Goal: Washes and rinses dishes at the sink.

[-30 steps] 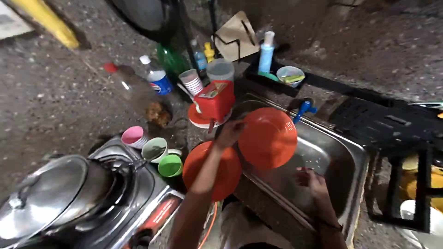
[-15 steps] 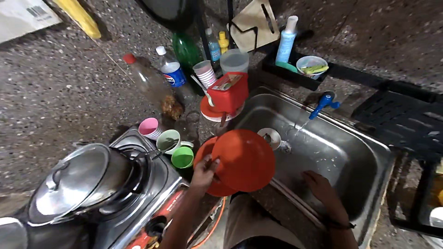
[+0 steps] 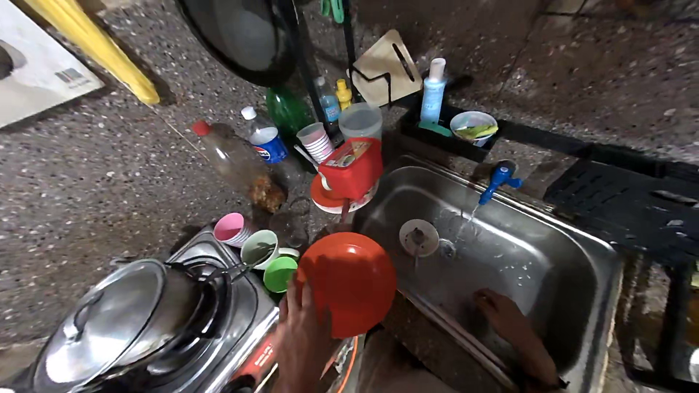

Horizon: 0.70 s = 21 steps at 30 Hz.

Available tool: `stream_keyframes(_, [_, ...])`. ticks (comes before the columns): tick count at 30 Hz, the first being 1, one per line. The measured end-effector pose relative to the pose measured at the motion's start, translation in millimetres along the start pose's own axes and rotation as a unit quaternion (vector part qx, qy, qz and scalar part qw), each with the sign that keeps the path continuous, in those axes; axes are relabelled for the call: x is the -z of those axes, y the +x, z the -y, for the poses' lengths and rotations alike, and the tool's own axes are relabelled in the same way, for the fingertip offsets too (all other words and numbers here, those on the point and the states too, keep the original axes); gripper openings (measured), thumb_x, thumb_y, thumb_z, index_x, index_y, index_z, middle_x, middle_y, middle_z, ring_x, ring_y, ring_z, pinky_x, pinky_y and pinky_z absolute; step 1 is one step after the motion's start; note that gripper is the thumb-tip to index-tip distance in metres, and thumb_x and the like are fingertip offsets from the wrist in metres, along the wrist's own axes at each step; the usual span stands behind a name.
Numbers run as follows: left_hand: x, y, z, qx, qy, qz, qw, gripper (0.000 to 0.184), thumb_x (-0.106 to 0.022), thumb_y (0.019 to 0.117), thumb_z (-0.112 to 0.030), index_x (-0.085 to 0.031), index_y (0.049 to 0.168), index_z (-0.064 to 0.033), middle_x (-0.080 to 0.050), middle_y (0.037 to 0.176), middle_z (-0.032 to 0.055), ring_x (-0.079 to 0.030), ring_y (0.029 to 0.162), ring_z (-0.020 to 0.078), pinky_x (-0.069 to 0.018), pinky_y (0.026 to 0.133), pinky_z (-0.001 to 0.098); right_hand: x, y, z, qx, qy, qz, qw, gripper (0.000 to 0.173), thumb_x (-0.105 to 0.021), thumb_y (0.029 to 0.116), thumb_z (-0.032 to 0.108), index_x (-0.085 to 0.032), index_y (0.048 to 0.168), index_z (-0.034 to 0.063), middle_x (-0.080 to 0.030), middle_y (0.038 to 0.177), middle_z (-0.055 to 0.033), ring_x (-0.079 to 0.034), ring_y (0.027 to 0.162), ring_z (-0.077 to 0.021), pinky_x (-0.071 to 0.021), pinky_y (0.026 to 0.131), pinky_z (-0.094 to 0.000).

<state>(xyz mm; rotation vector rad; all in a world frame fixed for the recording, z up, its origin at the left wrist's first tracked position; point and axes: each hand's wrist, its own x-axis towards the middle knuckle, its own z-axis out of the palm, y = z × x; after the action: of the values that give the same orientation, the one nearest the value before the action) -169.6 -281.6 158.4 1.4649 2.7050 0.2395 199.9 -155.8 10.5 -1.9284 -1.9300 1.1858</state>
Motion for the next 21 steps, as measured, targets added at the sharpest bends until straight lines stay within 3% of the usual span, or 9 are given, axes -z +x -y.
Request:
stream_keyframes(2, [-3.0,3.4,-2.8,-0.016,0.035,0.023,0.999,0.064,-0.08,0.0838,-0.023,-0.059,0.144,-0.0136,-0.041,0.16,0.0178,-0.045,0.14,0.0489,-0.055,0.086,0.0628,0.6,-2.5,1.5,-0.003,0.005,0.0,1.0,0.033,-0.052,0.1073,0.024,-0.068,0.125,0.0004,-0.072,0.104,-0.0233,-0.07,0.097,-0.0391,-0.053,0.09,-0.0599])
stream_keyframes(3, [-4.0,5.7,-4.0,-0.018,0.05,0.051,0.997,0.063,-0.079,0.0851,-0.025,-0.059,0.144,-0.0143,-0.042,0.16,0.0163,-0.04,0.143,0.048,-0.0542,0.089,0.062,1.0,-3.8,2.3,-0.006,0.012,0.002,1.0,0.033,-0.052,0.1075,0.024,-0.067,0.125,0.0007,-0.072,0.104,-0.0232,-0.07,0.097,-0.0387,-0.0527,0.09,-0.0598])
stream_keyframes(6, [-6.0,12.4,-8.9,-0.049,0.042,0.054,0.996,0.051,-0.076,0.0885,-0.029,-0.066,0.136,-0.0122,-0.055,0.149,0.0143,-0.051,0.136,0.0428,-0.0537,0.093,0.0595,4.7,-4.8,6.3,-0.016,0.012,0.019,1.0,0.036,-0.051,0.1078,0.027,-0.066,0.129,0.0021,-0.071,0.112,-0.0236,-0.068,0.105,-0.0398,-0.0513,0.094,-0.0618])
stream_keyframes(8, [-10.2,22.6,-14.8,-0.113,0.003,-0.034,0.993,0.042,-0.076,0.0871,-0.032,-0.074,0.121,-0.0078,-0.068,0.13,0.0153,-0.063,0.121,0.0411,-0.0574,0.086,0.0573,5.3,-5.0,6.4,-0.012,0.012,0.018,1.0,0.037,-0.051,0.1077,0.029,-0.066,0.129,0.0024,-0.071,0.11,-0.0232,-0.069,0.103,-0.0392,-0.0519,0.093,-0.0618])
stream_keyframes(9, [-8.8,30.7,-21.7,-0.132,-0.016,-0.045,0.99,0.043,-0.077,0.0861,-0.032,-0.073,0.121,-0.007,-0.069,0.128,0.016,-0.063,0.12,0.0412,-0.0572,0.087,0.0574,5.1,-5.6,7.4,-0.018,0.014,0.021,1.0,0.037,-0.05,0.1078,0.029,-0.066,0.129,0.0029,-0.071,0.109,-0.0226,-0.069,0.102,-0.0385,-0.052,0.092,-0.0611])
stream_keyframes(12, [2.0,61.5,-45.0,-0.154,-0.05,0.012,0.987,0.058,-0.081,0.0834,-0.037,-0.067,0.132,-0.0073,-0.059,0.142,0.0197,-0.052,0.134,0.0425,-0.0501,0.101,0.0585,4.1,-7.9,9.5,-0.025,0.022,0.038,0.999,0.037,-0.051,0.1082,0.029,-0.065,0.13,0.0031,-0.071,0.109,-0.0225,-0.068,0.102,-0.0384,-0.0519,0.093,-0.0595])
stream_keyframes(16, [33.7,133.3,-79.0,-0.24,-0.112,-0.138,0.954,0.059,-0.074,0.0899,-0.038,-0.063,0.13,0.0029,-0.058,0.135,0.0305,-0.054,0.126,0.0523,-0.0457,0.101,0.0679,7.1,-10.6,12.4,-0.037,0.034,0.029,0.998,0.038,-0.053,0.1067,0.031,-0.065,0.131,0.005,-0.071,0.113,-0.0209,-0.068,0.106,-0.0373,-0.0517,0.095,-0.061])
stream_keyframes(18, [51.1,175.7,-99.4,-0.244,-0.106,-0.134,0.955,0.06,-0.076,0.0905,-0.036,-0.061,0.134,0.0026,-0.054,0.141,0.03,-0.047,0.133,0.0532,-0.039,0.104,0.0717,4.5,-11.0,12.4,-0.046,0.031,0.031,0.998,0.039,-0.053,0.1064,0.034,-0.065,0.132,0.0065,-0.071,0.115,-0.0192,-0.068,0.107,-0.0365,-0.0519,0.095,-0.0612])
stream_keyframes(21, [55.3,230.6,-129.0,-0.241,-0.048,-0.091,0.965,0.05,-0.081,0.0873,-0.032,-0.069,0.122,0.0011,-0.061,0.131,0.0309,-0.05,0.129,0.0547,-0.0422,0.098,0.0755,0.8,-8.0,10.0,-0.036,0.043,0.026,0.998,0.038,-0.053,0.1066,0.034,-0.066,0.131,0.0071,-0.071,0.115,-0.0184,-0.068,0.108,-0.0349,-0.0523,0.096,-0.059])
